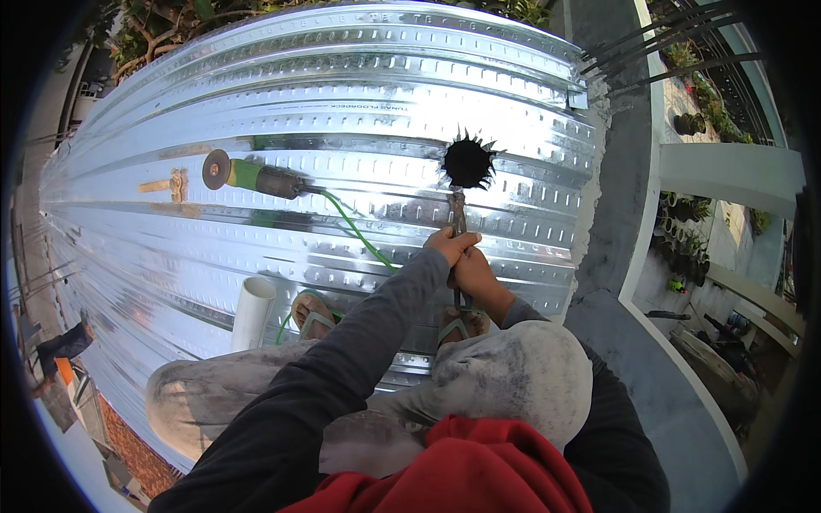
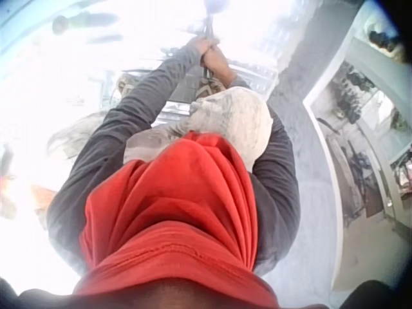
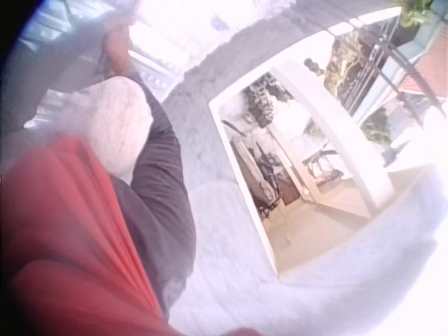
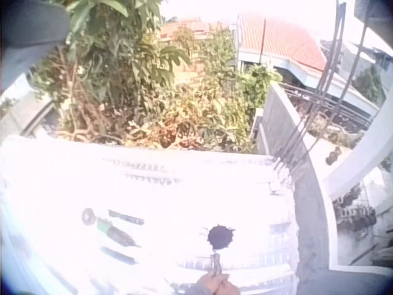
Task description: The person uses an angle grinder to enlarge a hole in a metal roofing sheet and then inserts a white PVC pipe, using pliers to pull and secure the edges of the metal around the pipe.
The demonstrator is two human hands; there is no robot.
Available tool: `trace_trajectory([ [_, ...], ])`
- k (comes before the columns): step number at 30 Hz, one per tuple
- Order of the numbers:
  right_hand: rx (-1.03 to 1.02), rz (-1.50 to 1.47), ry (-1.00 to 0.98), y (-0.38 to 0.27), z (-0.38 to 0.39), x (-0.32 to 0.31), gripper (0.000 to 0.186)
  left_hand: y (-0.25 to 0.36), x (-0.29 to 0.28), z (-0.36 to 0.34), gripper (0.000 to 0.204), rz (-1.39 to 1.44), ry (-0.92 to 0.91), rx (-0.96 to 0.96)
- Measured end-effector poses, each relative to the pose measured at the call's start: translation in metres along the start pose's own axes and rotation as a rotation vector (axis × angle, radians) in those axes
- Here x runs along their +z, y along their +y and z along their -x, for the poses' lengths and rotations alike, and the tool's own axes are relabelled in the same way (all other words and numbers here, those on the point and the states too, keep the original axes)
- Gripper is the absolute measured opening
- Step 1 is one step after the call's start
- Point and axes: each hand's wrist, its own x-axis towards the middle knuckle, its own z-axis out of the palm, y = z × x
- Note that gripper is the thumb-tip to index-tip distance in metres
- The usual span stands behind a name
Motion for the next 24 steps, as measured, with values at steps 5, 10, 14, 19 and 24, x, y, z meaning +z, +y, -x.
trace_trajectory([
  [5,-0.002,-0.113,-0.041,-0.018,-0.004,0.002,0.036,0.019,-0.013,-0.003,0.062,0.121,-0.118,-0.058],
  [10,0.027,0.342,-0.015,-0.051,0.002,-0.006,0.035,-0.002,-0.014,0.004,0.064,0.384,-0.103,0.059],
  [14,0.170,0.044,-0.096,-0.098,0.024,0.007,0.038,0.004,-0.022,0.008,0.058,0.511,-0.030,0.004],
  [19,0.342,0.077,-0.098,-0.152,0.010,-0.003,0.037,-0.008,-0.018,-0.023,0.057,-0.062,0.131,0.179],
  [24,0.417,0.203,-0.078,-0.171,-0.015,0.010,0.035,-0.012,-0.013,-0.032,0.060,0.274,0.029,-0.033],
])
